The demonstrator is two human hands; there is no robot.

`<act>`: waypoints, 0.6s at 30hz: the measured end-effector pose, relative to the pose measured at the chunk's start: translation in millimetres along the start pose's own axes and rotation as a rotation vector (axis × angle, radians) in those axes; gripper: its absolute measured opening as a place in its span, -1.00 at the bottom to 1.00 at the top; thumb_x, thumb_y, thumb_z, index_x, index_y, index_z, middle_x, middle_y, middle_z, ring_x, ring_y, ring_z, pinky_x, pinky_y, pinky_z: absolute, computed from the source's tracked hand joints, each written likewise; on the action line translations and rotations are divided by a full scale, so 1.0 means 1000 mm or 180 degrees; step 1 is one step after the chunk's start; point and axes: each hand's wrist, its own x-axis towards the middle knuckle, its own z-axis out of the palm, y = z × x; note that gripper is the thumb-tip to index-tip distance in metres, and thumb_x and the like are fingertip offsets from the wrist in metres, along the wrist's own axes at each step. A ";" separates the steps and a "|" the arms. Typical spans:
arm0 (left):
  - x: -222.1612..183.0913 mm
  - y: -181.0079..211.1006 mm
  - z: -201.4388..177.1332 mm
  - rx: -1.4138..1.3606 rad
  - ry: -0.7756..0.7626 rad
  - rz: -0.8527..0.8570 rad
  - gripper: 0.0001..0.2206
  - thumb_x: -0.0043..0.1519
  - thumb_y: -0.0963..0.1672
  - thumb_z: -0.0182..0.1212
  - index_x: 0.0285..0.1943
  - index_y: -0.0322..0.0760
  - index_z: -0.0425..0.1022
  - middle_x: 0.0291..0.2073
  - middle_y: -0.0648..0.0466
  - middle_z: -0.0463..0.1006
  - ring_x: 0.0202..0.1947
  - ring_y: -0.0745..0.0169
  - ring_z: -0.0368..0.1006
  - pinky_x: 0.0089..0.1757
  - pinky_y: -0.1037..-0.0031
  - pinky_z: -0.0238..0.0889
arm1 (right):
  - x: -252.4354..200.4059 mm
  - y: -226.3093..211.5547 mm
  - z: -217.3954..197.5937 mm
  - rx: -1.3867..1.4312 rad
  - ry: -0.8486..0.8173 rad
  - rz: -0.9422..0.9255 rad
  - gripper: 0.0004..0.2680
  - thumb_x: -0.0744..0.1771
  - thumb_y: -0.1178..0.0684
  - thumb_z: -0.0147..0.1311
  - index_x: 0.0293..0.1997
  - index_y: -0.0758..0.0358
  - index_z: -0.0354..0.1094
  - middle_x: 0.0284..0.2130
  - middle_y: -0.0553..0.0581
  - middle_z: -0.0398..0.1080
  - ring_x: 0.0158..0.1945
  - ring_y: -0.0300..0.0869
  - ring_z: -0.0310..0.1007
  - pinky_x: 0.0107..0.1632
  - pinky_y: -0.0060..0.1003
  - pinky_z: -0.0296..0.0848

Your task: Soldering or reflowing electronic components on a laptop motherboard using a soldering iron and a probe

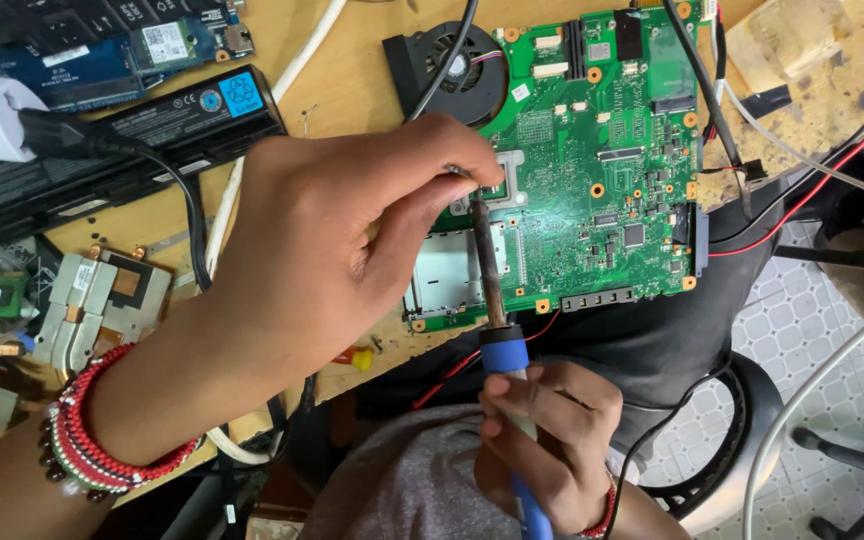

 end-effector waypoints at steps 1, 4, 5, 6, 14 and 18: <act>0.000 0.001 0.000 -0.0003 -0.0010 0.0011 -0.91 0.46 -0.28 0.05 -0.03 -0.34 0.46 -0.21 0.10 0.65 -0.56 0.33 0.35 -0.40 0.53 0.16 | 0.002 0.001 0.000 -0.0009 0.0011 0.0006 -0.93 0.36 0.20 0.05 -0.11 0.19 0.32 -0.03 0.20 0.42 -0.04 0.00 0.33 0.01 -0.24 0.57; 0.000 0.002 0.000 0.0027 -0.0006 -0.0064 -0.90 0.46 -0.29 0.12 -0.06 -0.31 0.50 -0.42 0.17 0.54 -0.66 0.39 0.05 -0.49 0.54 -0.07 | 0.009 0.002 0.001 0.0024 -0.0109 -0.0171 -0.94 0.38 0.16 0.03 -0.10 0.22 0.32 -0.04 0.27 0.39 -0.14 0.03 0.36 -0.12 -0.16 0.55; 0.000 0.002 0.000 0.0060 -0.0004 -0.0047 -0.90 0.45 -0.30 0.12 -0.06 -0.31 0.50 -0.39 0.17 0.57 -0.66 0.38 0.05 -0.50 0.55 -0.07 | 0.012 0.002 0.005 0.0055 0.0009 -0.0289 -0.95 0.36 0.19 0.02 -0.14 0.24 0.29 -0.11 0.31 0.40 -0.26 -0.02 0.35 -0.22 -0.21 0.51; 0.000 0.002 0.000 0.0093 -0.0002 -0.0028 -0.89 0.44 -0.31 0.12 -0.06 -0.32 0.51 -0.36 0.16 0.60 -0.67 0.37 0.05 -0.50 0.55 -0.07 | 0.016 0.001 0.008 0.0086 0.0127 -0.0408 -0.95 0.34 0.23 0.01 -0.18 0.26 0.25 -0.18 0.35 0.41 -0.39 -0.06 0.34 -0.33 -0.27 0.47; 0.002 0.002 0.000 0.0084 0.0016 0.0008 -0.90 0.43 -0.33 0.12 -0.05 -0.38 0.51 -0.23 0.07 0.69 -0.61 0.37 0.28 -0.50 0.56 0.05 | 0.012 -0.008 0.005 0.0109 0.0402 -0.0002 -0.93 0.35 0.20 0.05 -0.14 0.20 0.26 -0.13 0.22 0.46 -0.28 -0.07 0.44 -0.16 -0.25 0.57; 0.001 0.002 -0.001 0.0008 -0.0002 -0.0095 -0.90 0.42 -0.32 0.12 -0.04 -0.35 0.49 -0.21 0.07 0.69 -0.53 0.39 0.41 -0.46 0.58 0.16 | -0.016 -0.014 -0.011 0.0111 -0.0062 0.0365 -0.92 0.34 0.22 0.05 -0.35 0.27 0.43 -0.02 0.19 0.42 -0.19 0.03 0.57 -0.14 -0.37 0.62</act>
